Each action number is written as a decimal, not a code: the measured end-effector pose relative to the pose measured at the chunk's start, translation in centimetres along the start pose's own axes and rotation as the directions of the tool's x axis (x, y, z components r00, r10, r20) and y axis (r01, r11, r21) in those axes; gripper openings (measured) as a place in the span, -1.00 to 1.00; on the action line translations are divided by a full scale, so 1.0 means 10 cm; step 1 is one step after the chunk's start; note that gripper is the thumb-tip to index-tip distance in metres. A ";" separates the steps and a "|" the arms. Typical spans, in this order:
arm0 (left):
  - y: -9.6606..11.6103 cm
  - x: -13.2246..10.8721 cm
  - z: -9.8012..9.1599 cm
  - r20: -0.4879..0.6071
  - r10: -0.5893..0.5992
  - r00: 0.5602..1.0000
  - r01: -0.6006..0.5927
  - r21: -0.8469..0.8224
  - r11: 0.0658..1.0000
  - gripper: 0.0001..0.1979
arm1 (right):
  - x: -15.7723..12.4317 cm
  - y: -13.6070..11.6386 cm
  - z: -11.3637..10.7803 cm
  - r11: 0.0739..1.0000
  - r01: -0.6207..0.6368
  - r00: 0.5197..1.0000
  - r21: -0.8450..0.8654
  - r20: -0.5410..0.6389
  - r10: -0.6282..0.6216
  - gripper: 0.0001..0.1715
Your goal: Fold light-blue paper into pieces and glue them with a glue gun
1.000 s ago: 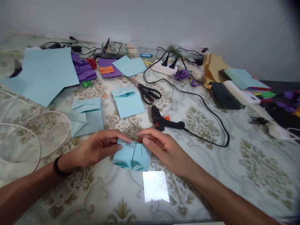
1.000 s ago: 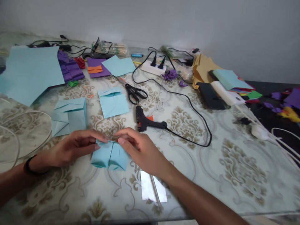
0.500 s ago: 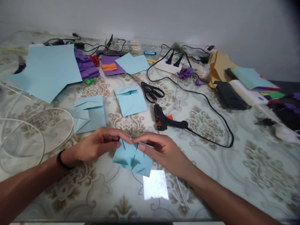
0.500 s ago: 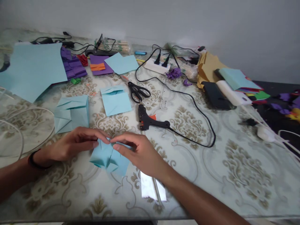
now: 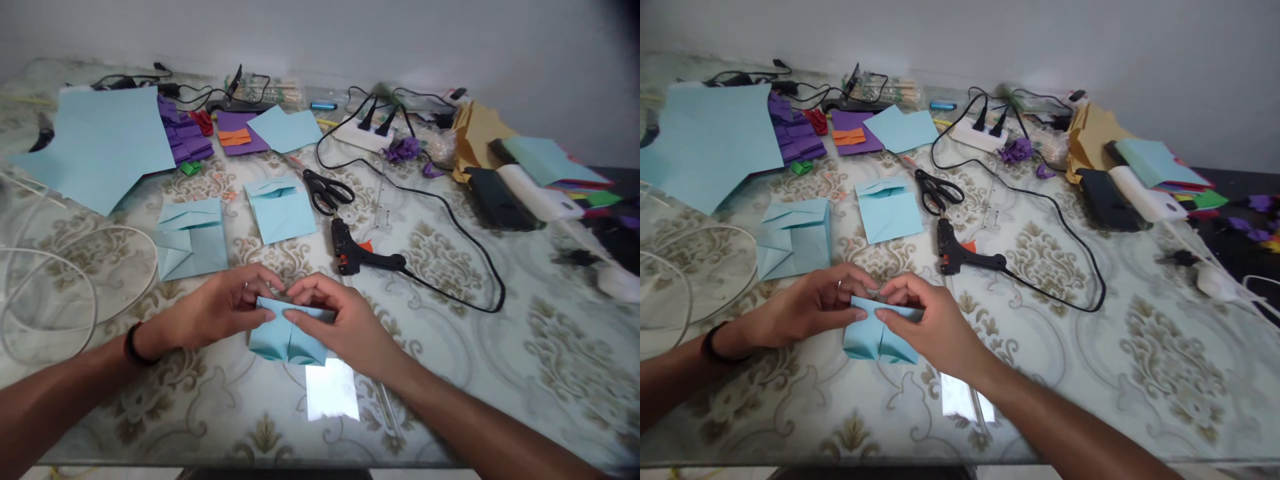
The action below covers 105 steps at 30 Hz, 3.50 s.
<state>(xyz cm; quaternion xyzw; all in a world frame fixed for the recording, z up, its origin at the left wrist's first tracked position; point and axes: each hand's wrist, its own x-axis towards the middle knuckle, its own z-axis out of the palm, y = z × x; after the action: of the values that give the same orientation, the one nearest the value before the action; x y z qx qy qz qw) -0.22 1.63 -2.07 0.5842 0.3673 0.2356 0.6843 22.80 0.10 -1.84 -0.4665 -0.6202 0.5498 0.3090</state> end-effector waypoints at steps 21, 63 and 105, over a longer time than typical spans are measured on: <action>0.17 -0.03 0.02 0.026 -0.042 0.999 0.025 0.473 0.881 -0.71 | -0.04 -0.08 0.01 0.995 0.050 0.996 -0.087 0.074 -0.044 -0.76; 0.20 -0.06 -0.02 0.062 -0.009 0.998 -0.024 0.505 0.863 -0.74 | -0.06 -0.06 -0.14 0.852 0.425 0.894 -0.306 -0.004 -0.448 -0.83; 0.15 -0.05 -0.04 0.079 0.011 0.997 -0.040 0.371 0.928 -0.81 | -0.08 -0.07 -0.07 0.946 0.212 0.976 -0.244 0.015 -0.215 -0.85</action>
<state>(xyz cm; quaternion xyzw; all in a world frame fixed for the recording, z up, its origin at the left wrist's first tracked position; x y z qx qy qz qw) -0.66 1.85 -0.54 0.7165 0.3717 0.1484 0.5713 23.58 -0.28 -0.89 -0.4343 -0.7280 0.4299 0.3108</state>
